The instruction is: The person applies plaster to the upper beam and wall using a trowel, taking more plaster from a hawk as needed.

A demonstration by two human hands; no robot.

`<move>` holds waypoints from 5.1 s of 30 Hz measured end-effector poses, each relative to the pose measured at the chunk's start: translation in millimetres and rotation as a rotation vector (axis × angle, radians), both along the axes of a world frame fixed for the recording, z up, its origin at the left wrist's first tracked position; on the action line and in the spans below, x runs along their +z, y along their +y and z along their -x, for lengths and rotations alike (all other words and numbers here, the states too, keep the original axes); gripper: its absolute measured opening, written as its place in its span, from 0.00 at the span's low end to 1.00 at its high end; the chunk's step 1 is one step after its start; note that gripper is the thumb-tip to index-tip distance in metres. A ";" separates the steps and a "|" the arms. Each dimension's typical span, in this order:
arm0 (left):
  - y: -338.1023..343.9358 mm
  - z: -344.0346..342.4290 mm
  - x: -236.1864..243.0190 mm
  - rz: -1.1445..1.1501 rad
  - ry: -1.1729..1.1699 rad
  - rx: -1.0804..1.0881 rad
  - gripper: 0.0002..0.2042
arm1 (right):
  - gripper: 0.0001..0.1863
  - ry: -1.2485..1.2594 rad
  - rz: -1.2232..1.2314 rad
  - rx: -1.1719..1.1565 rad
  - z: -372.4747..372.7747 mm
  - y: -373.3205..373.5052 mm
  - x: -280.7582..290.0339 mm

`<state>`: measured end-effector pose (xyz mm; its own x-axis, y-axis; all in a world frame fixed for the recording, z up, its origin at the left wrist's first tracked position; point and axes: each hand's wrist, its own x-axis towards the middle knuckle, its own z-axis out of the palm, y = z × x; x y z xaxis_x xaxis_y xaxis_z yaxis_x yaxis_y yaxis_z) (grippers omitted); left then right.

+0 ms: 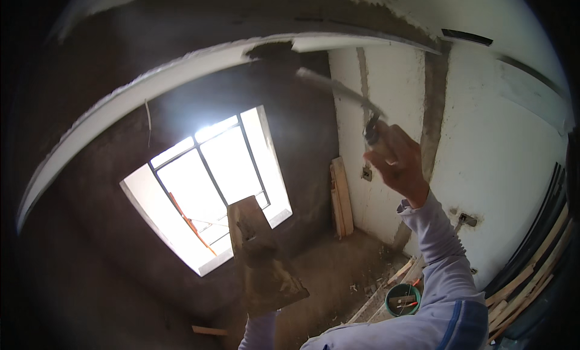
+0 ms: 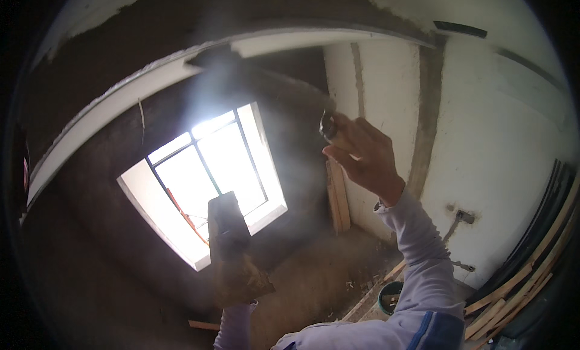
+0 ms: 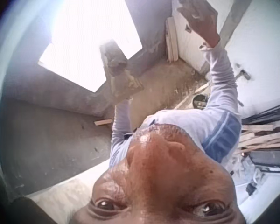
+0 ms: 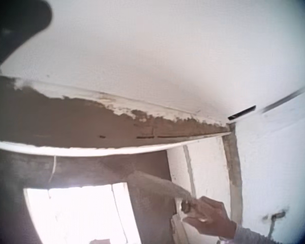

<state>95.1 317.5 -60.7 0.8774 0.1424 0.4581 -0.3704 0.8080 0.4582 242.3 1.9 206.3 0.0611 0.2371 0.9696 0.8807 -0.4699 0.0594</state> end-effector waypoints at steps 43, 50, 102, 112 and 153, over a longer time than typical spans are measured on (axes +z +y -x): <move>5.0 13.7 -46.5 0.019 -0.020 -0.510 0.18 | 0.11 -0.359 0.258 -0.384 -6.4 12.9 75.5; -2.0 23.4 -23.4 -0.651 0.136 0.333 0.19 | 0.23 0.879 -0.122 -0.003 -10.0 -42.3 94.8; 49.3 12.0 -41.3 0.133 0.054 -0.392 0.18 | 0.17 0.574 -0.094 -0.122 -59.0 -32.5 89.5; 90.1 50.4 -90.1 0.305 0.217 -0.211 0.20 | 0.15 1.157 0.054 1.387 97.8 72.2 80.3; 119.6 111.8 -122.0 0.637 0.067 -0.040 0.22 | 0.18 0.011 0.403 -0.117 41.8 83.7 42.8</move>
